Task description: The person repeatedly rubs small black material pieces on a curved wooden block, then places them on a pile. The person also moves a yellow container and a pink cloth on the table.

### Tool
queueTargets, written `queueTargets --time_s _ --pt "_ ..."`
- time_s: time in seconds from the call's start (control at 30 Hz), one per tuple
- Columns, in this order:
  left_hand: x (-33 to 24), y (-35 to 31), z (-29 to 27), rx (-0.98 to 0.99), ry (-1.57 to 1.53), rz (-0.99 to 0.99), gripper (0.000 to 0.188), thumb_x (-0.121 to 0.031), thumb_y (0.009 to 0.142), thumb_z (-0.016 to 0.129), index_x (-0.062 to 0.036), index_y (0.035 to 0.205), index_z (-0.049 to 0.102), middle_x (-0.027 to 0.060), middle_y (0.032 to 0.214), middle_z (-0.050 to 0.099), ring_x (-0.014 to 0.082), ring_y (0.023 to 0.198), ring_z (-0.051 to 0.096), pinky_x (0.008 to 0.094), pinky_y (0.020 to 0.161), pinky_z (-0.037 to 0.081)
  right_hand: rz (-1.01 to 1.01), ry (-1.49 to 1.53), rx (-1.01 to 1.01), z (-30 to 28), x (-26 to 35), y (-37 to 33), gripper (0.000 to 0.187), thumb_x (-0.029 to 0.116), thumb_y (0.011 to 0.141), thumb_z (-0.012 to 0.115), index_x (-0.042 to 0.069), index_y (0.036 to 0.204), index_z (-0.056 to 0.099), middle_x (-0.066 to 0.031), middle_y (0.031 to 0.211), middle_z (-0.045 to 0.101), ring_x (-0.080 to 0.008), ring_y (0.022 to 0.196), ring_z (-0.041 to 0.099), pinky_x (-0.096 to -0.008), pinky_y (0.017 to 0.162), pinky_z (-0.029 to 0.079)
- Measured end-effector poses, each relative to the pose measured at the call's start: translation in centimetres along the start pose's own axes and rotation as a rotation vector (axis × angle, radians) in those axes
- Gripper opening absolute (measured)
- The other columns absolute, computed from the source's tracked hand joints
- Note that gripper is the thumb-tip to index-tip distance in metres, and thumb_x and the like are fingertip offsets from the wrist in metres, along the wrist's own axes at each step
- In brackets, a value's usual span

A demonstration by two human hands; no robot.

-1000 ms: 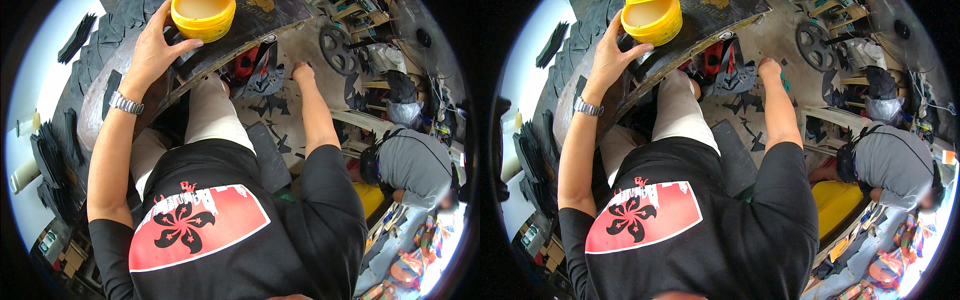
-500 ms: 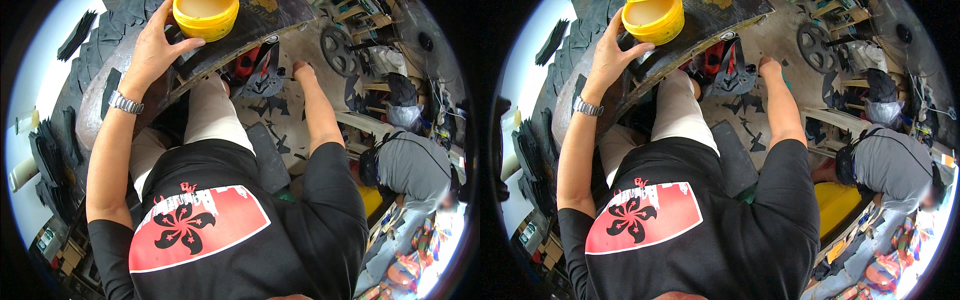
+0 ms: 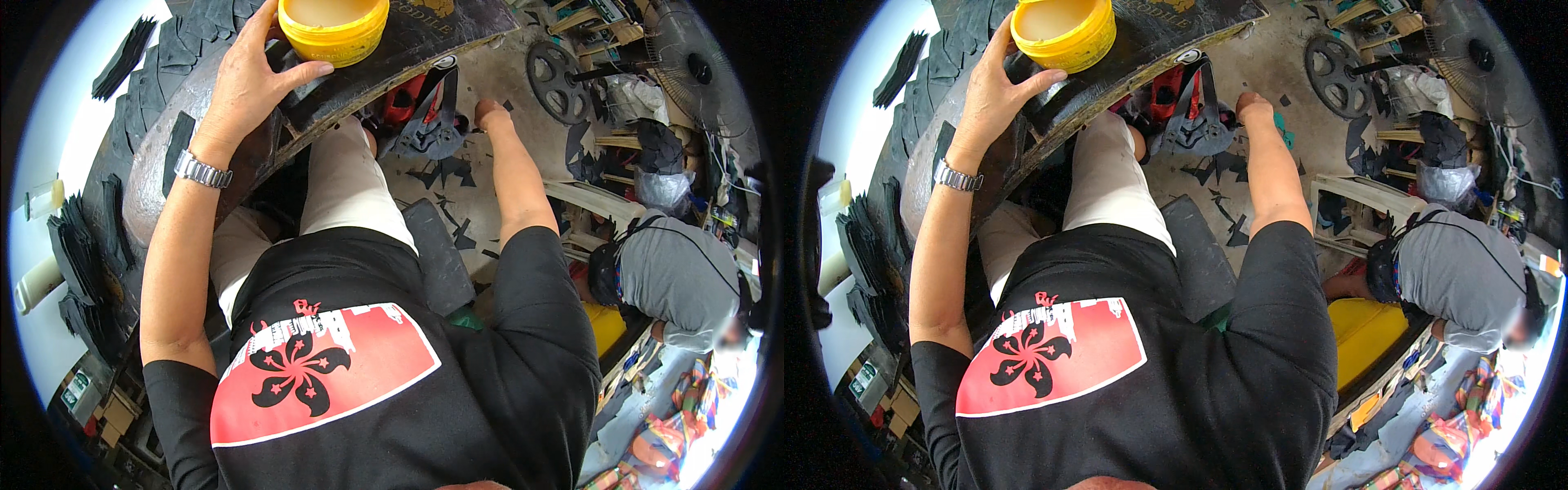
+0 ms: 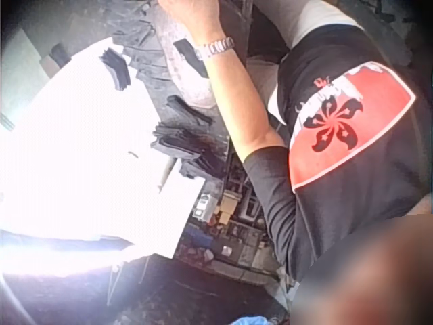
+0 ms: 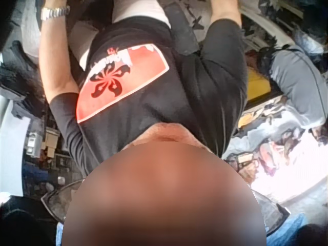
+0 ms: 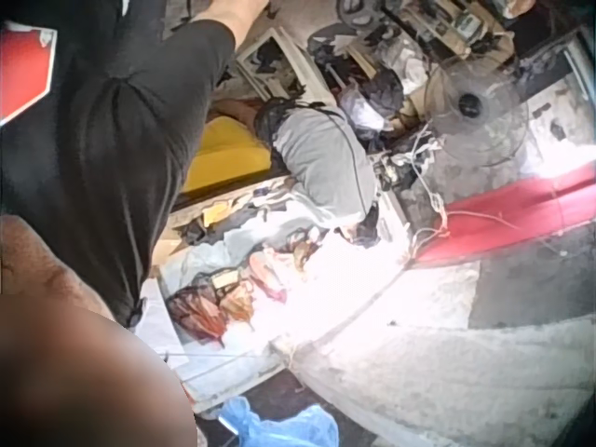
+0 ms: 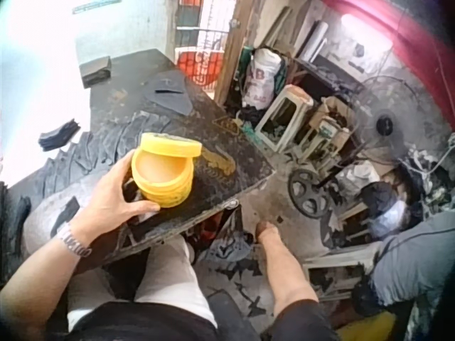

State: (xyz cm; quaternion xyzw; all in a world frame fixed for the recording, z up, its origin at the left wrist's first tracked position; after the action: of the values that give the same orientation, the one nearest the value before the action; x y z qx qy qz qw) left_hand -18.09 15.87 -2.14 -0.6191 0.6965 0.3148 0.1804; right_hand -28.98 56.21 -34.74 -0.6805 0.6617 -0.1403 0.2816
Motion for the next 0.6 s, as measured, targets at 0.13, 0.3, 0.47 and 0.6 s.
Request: queueTargets --time_s 0.13,0.3,0.47,0.6 --pt "-0.3 0.1 0.1 -0.010 -0.036 0.036 0.103 -0.022 0.070 0.091 0.0032 0.151 0.034 0.0236 0.146 0.050 0.0330 0.137 0.049 0.0384 0.115 0.038 0.053 0.082 -0.002 1.2 -0.4 1.3 0.030 0.014 0.089 0.064 0.006 0.116 0.074 -0.0170 0.129 0.067 -0.0338 0.122 0.064 -0.0423 0.096 0.055" --pt "0.0 -0.1 0.0 0.003 -0.034 -0.020 0.103 -0.021 0.070 0.092 0.0033 0.152 0.033 0.0236 0.147 0.050 0.0324 0.138 0.048 0.0381 0.116 0.037 -0.017 0.066 0.052 3.3 1.7 2.1 0.033 0.014 0.087 0.065 0.008 0.118 0.073 -0.0180 0.128 0.067 -0.0345 0.122 0.064 -0.0431 0.095 0.055" --pt "0.0 0.0 0.2 -0.011 -0.035 -0.009 0.104 -0.021 0.070 0.092 0.0031 0.152 0.033 0.0232 0.146 0.050 0.0318 0.138 0.049 0.0381 0.115 0.038 -0.112 -0.055 0.300 1.6 0.4 3.1 0.036 0.012 0.086 0.062 0.010 0.120 0.073 -0.0178 0.128 0.068 -0.0365 0.120 0.065 -0.0437 0.093 0.055" --pt "-0.1 0.0 0.3 -0.010 -0.054 -0.013 0.104 -0.021 0.070 0.092 0.0035 0.152 0.033 0.0226 0.147 0.050 0.0309 0.138 0.048 0.0379 0.115 0.038 -0.049 0.056 0.145 1.5 0.8 3.3 0.037 0.010 0.085 0.060 0.006 0.119 0.073 -0.0185 0.130 0.067 -0.0368 0.120 0.064 -0.0453 0.093 0.055"
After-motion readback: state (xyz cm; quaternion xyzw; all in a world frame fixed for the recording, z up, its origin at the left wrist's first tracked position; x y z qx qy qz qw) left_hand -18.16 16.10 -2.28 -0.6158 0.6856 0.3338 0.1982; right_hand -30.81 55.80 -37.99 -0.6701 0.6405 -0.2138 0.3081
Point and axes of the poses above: each hand's wrist, its own y-axis towards the middle knuckle, its own z-axis out of the palm, x = y × z, the point moved 6 cm from there along y, towards the middle knuckle
